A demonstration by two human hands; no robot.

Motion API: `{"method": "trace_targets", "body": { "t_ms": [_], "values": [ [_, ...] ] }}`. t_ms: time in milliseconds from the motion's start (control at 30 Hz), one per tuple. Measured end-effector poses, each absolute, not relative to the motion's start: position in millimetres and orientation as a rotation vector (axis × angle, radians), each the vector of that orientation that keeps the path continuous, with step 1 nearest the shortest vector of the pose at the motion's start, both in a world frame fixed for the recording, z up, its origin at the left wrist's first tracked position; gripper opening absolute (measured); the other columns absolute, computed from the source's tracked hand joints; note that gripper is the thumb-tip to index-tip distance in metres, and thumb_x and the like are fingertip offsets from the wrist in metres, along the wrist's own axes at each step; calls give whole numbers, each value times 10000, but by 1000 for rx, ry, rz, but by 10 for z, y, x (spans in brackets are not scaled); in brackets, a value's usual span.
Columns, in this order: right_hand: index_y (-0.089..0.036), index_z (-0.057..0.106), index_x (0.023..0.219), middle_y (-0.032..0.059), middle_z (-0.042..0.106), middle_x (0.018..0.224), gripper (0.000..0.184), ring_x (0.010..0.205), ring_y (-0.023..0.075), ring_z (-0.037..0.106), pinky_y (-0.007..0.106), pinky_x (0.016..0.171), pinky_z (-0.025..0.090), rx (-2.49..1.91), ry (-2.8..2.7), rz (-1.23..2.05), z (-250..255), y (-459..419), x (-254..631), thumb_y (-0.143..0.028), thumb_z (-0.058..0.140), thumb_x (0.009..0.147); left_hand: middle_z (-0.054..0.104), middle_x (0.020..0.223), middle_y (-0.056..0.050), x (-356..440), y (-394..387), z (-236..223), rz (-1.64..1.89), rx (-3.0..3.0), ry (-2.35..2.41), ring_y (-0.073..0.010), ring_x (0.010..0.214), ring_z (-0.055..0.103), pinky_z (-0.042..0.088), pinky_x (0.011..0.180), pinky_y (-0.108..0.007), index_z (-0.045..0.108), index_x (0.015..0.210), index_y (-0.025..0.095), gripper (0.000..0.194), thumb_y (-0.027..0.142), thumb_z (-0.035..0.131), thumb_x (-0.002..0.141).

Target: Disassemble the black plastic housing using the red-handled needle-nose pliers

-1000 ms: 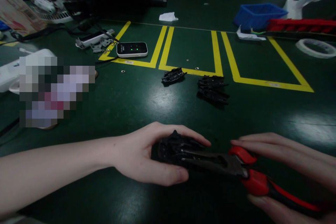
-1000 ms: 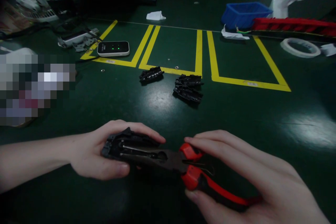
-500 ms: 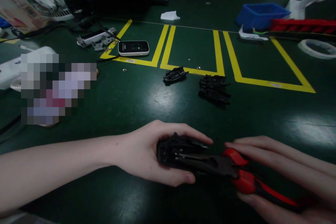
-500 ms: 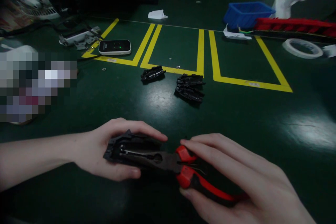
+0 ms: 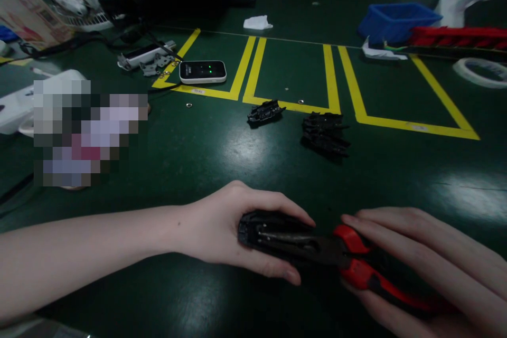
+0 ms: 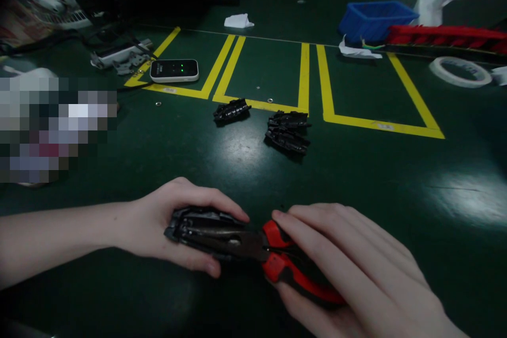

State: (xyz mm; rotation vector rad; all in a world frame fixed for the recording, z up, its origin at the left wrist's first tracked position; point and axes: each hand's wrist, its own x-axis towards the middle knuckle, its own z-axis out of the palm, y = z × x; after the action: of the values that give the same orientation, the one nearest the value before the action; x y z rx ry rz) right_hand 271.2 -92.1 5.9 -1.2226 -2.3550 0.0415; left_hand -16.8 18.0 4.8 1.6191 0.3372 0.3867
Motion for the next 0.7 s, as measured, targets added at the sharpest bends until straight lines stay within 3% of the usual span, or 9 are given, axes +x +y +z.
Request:
{"method": "trace_targets", "body": {
  "t_ms": [233, 433, 700],
  "values": [
    [-262, 636, 1410, 98, 760, 1172, 499, 982, 273, 762, 420, 852, 658, -1225, -2341, 44, 74, -893, 2664, -350, 627, 920, 815, 1024, -104, -161, 188, 63, 358, 1620, 344, -204, 857, 782, 637, 757, -259, 703, 1252, 103, 490, 209, 875, 806],
    [-287, 665, 1387, 90, 743, 1228, 544, 1010, 266, 760, 381, 854, 655, -1295, -2275, 49, 73, -957, 2754, -366, 708, 851, 796, 1015, -80, -183, 183, 37, 362, 1586, 337, -179, 826, 766, 612, 704, -219, 685, 1261, 131, 513, 146, 870, 782],
    [-343, 670, 1402, 67, 738, 1286, 594, 1062, 320, 757, 464, 908, 653, -1424, -2285, 27, 7, -1076, 2887, -457, 712, 820, 786, 1023, -74, -190, 196, 20, 366, 1587, 295, -163, 839, 761, 605, 722, -205, 673, 1286, 116, 541, 78, 857, 778]
  ]
}}
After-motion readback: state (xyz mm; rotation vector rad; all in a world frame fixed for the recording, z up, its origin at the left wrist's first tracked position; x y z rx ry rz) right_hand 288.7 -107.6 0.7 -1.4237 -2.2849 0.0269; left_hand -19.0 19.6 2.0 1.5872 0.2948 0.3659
